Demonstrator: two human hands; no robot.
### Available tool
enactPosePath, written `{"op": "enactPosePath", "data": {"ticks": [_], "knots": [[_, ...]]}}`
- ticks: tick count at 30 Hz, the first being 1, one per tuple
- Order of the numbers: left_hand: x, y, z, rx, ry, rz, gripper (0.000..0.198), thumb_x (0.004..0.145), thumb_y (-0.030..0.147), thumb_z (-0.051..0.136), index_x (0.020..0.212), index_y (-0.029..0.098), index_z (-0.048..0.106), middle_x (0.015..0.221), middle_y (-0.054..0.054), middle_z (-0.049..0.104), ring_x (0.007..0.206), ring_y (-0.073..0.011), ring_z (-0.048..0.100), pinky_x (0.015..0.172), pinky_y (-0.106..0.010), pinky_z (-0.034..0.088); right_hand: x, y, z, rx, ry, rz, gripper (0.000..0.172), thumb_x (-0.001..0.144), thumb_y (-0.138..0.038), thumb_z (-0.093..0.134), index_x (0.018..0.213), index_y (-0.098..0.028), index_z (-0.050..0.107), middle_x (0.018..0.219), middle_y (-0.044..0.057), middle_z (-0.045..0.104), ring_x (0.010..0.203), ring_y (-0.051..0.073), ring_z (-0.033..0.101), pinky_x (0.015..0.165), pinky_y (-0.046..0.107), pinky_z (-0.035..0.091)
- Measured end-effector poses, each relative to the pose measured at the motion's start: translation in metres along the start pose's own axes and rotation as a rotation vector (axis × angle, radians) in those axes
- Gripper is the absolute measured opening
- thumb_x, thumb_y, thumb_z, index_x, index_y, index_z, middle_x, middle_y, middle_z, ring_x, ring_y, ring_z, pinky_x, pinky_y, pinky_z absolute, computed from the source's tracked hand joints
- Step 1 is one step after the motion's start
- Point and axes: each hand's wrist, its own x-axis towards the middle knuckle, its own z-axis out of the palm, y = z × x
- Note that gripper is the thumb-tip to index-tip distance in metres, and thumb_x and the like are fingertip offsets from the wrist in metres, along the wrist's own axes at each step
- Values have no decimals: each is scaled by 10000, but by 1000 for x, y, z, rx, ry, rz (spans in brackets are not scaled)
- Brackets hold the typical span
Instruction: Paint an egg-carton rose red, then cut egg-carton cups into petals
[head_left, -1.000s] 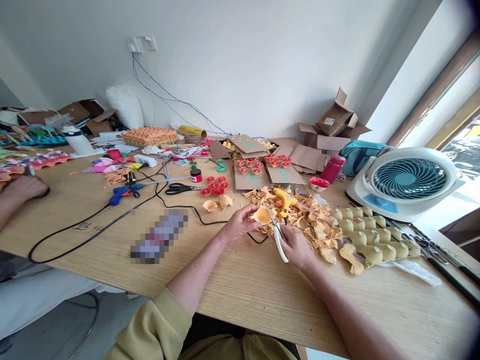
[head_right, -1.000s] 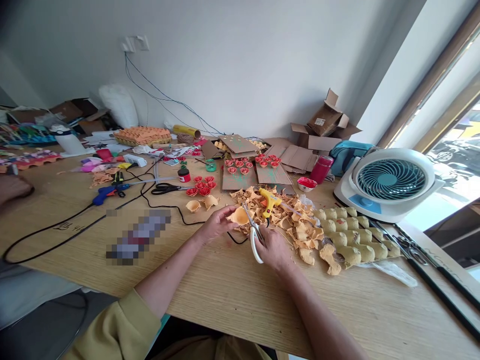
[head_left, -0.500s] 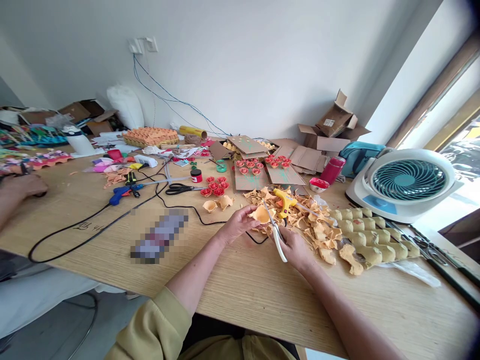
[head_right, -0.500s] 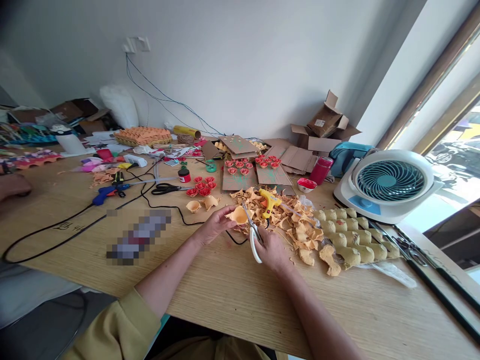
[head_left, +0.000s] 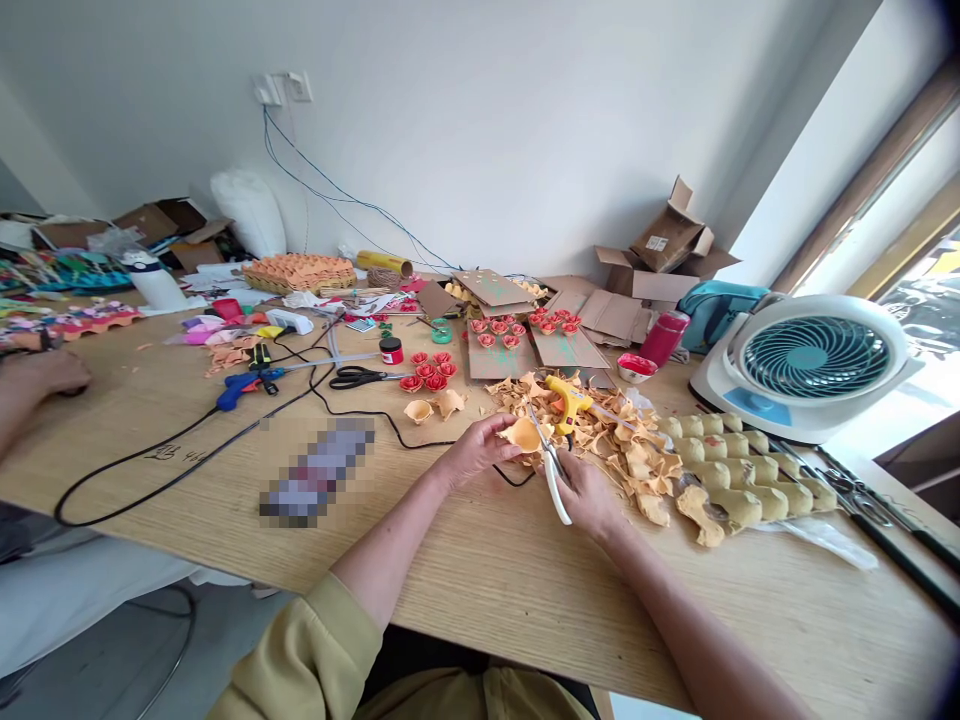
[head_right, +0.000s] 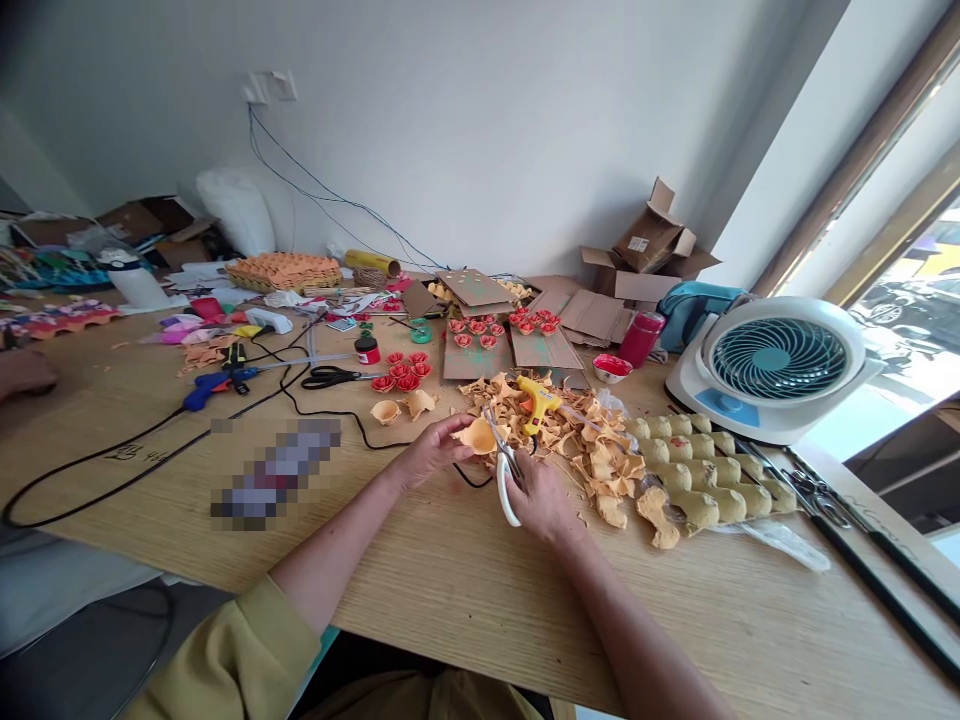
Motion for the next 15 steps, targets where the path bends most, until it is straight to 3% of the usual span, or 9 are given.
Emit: {"op": "enactPosePath", "data": {"ticks": [8,15], "knots": [[1,-7,-6,-95,39,-76,663,650,394,908,1172,132,593,963,-73,743,813,-193,742,836,-343,569,1,1,5,38,14,17,449,964,-589,354,683,-239,368,568,-29,448,541,131,355,538,269,256],[0,-3,-7,-213,31,-88,485,709,457,863,990,124,649,893,-71,723,797,-176,716,765,-306,567,7,5,1,83,1,39,466,943,-623,354,692,-235,411,608,-20,475,581,138,412,560,261,309]]}}
